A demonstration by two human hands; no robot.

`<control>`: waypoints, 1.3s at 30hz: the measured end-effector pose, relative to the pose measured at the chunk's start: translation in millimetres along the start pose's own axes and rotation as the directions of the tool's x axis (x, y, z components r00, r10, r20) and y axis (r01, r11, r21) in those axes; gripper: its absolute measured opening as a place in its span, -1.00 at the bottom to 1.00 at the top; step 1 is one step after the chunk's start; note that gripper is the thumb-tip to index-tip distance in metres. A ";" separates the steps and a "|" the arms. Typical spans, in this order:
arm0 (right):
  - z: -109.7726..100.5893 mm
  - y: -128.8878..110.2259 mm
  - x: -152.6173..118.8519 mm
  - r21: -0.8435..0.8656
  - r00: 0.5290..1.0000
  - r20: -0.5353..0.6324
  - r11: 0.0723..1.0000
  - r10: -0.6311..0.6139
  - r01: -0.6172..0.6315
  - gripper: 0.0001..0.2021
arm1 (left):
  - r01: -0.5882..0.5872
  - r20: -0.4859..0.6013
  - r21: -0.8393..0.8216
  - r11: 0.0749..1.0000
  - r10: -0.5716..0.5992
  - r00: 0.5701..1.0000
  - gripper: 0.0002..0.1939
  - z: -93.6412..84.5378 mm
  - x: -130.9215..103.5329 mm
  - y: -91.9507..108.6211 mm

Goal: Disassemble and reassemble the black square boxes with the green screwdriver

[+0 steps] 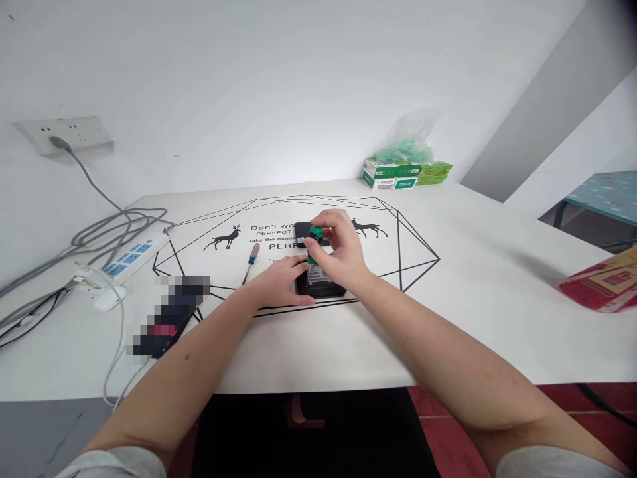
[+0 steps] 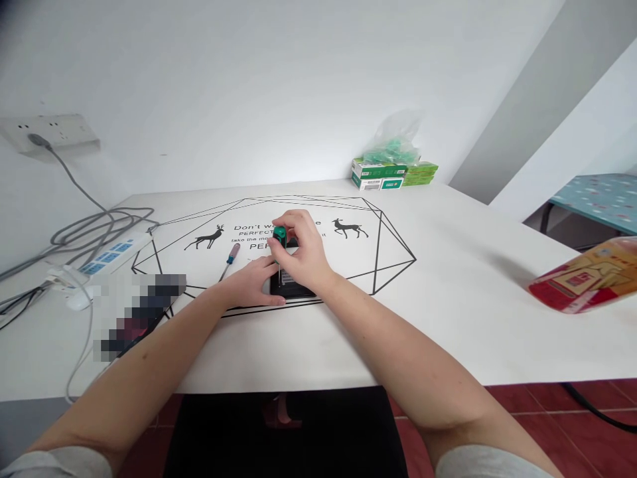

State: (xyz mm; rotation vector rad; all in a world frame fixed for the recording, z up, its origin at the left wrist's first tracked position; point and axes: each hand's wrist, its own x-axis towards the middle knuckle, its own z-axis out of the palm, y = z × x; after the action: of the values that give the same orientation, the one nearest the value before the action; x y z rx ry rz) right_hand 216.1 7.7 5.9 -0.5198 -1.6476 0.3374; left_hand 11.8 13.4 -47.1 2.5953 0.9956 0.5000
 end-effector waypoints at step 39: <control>-10.8 24.1 7.6 -0.089 0.948 -0.288 0.982 0.135 -0.167 -0.85 | 0.480 -0.248 0.346 0.806 -0.415 0.875 -0.72 -19.2 4.7 -22.3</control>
State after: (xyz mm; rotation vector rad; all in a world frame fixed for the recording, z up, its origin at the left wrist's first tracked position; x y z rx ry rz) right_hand 229.4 31.3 1.8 -0.7471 -1.3584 0.2703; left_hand -6.0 35.6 -38.2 2.5318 1.8858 0.4152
